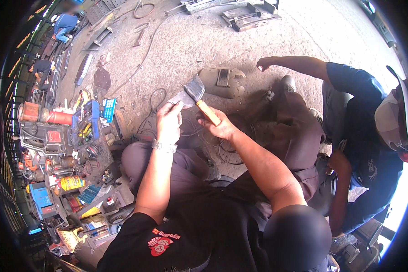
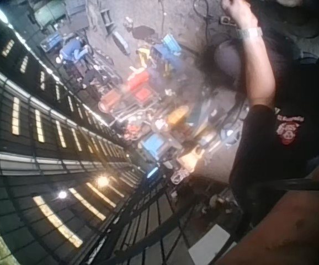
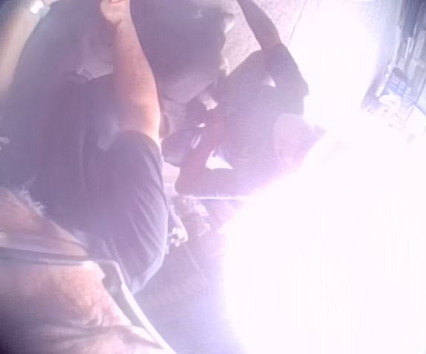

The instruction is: The person sits on the floor and uses a hand file to smooth the edges of a small metal piece. They repeatedly file the edges and occasionally inspect the piece by turning it over in their hands.

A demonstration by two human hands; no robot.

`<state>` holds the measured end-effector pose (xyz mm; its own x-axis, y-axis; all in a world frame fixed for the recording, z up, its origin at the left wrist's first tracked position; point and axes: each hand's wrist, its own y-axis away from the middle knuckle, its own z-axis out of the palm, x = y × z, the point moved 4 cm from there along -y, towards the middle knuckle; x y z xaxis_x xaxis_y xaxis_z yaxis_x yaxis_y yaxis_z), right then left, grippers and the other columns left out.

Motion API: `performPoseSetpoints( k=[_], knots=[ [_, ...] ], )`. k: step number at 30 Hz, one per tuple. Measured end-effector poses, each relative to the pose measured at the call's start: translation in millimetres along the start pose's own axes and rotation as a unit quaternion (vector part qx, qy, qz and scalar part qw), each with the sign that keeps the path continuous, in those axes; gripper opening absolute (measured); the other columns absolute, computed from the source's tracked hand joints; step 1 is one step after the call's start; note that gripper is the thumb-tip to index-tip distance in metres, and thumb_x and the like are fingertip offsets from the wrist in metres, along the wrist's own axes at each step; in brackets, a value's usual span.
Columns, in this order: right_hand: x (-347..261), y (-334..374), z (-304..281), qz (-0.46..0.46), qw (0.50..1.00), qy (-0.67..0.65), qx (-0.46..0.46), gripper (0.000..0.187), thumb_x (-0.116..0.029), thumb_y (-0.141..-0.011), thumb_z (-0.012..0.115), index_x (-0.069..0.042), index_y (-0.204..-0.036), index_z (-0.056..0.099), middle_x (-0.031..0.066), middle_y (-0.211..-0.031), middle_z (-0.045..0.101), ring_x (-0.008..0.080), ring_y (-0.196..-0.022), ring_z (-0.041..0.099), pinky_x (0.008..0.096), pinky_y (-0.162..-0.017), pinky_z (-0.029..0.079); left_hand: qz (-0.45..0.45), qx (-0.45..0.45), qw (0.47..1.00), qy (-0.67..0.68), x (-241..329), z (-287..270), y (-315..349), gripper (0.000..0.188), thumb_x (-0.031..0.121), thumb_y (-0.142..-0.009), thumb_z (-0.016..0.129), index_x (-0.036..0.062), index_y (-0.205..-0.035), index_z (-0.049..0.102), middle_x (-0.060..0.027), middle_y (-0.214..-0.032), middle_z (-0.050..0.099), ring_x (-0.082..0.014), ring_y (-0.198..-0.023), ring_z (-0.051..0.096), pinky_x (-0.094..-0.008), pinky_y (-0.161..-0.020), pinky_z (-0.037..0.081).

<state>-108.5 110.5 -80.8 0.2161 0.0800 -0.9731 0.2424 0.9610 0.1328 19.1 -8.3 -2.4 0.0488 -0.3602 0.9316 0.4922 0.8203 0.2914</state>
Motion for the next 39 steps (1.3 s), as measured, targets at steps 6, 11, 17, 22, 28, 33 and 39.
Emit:
performPoseSetpoints(
  k=[6, 11, 17, 22, 28, 33, 39],
  knots=[
    [-2, -1, -8, -0.075, 0.989, 0.124, 0.017, 0.034, -0.002, -0.093, 0.07, -0.002, -0.126, 0.059, 0.008, -0.112, 0.07, 0.0163, -0.107, 0.065, 0.0318, -0.097, 0.052, -0.013, 0.013, 1.0, 0.012, 4, 3, 3, 0.013, 0.004, -0.096, 0.068, 0.001, -0.108, 0.07, 0.0014, -0.077, 0.067, -0.0018, -0.047, 0.045, -0.0197, -0.042, 0.032],
    [-17, -1, -13, -0.051, 0.937, 0.343, 0.033, 0.023, -0.008, -0.09, 0.068, -0.004, -0.11, 0.059, 0.0158, -0.103, 0.068, 0.0304, -0.103, 0.066, 0.0397, -0.093, 0.052, 0.004, 0.015, 1.0, -0.009, 2, -6, -1, 0.011, 0.005, -0.095, 0.068, 0.0006, -0.105, 0.071, -0.001, -0.081, 0.071, -0.002, -0.047, 0.046, -0.0202, -0.042, 0.033],
    [-48, 8, -4, -0.075, 0.794, 0.598, 0.082, 0.018, -0.016, -0.09, 0.062, -0.008, -0.106, 0.061, 0.0147, -0.102, 0.068, 0.0347, -0.108, 0.061, 0.0458, -0.096, 0.047, 0.009, 0.045, 0.992, -0.118, 11, -8, 0, 0.007, 0.009, -0.093, 0.071, 0.0016, -0.094, 0.072, -0.0007, -0.074, 0.069, -0.0023, -0.047, 0.045, -0.0224, -0.042, 0.033],
    [-67, 15, 3, -0.098, 0.717, 0.686, 0.071, 0.013, -0.018, -0.089, 0.06, -0.012, -0.1, 0.065, 0.0092, -0.099, 0.067, 0.0285, -0.103, 0.061, 0.0414, -0.089, 0.047, 0.038, 0.039, 0.976, -0.213, 13, -11, -2, 0.013, 0.012, -0.093, 0.072, 0.0018, -0.084, 0.071, 0.0016, -0.065, 0.062, -0.003, -0.046, 0.043, -0.0249, -0.042, 0.032],
    [-82, 13, 12, -0.085, 0.63, 0.771, 0.016, 0.017, -0.02, -0.091, 0.059, -0.012, -0.103, 0.067, 0.006, -0.101, 0.069, 0.0239, -0.105, 0.061, 0.0392, -0.089, 0.047, 0.131, 0.046, 0.932, -0.333, -3, -23, -21, 0.018, 0.014, -0.091, 0.074, 0.0005, -0.08, 0.071, 0.0027, -0.058, 0.054, -0.0054, -0.047, 0.044, -0.0283, -0.044, 0.033],
    [-86, 8, 16, -0.076, 0.598, 0.798, -0.015, 0.019, -0.021, -0.093, 0.059, -0.01, -0.105, 0.068, 0.0065, -0.102, 0.07, 0.0226, -0.105, 0.062, 0.0384, -0.089, 0.046, 0.062, 0.057, 0.959, -0.272, 0, -22, -18, 0.022, 0.014, -0.089, 0.075, -0.0019, -0.076, 0.069, 0.0013, -0.059, 0.058, -0.0066, -0.051, 0.047, -0.0311, -0.048, 0.036],
    [-79, 5, 15, -0.074, 0.614, 0.786, -0.006, 0.018, -0.02, -0.091, 0.058, -0.007, -0.1, 0.066, 0.008, -0.099, 0.07, 0.0238, -0.102, 0.064, 0.0374, -0.088, 0.049, 0.035, 0.057, 0.963, -0.263, 4, -19, -15, 0.016, 0.013, -0.09, 0.074, -0.0025, -0.084, 0.073, 0.0012, -0.062, 0.063, -0.0066, -0.053, 0.051, -0.0305, -0.048, 0.039]
  ],
)
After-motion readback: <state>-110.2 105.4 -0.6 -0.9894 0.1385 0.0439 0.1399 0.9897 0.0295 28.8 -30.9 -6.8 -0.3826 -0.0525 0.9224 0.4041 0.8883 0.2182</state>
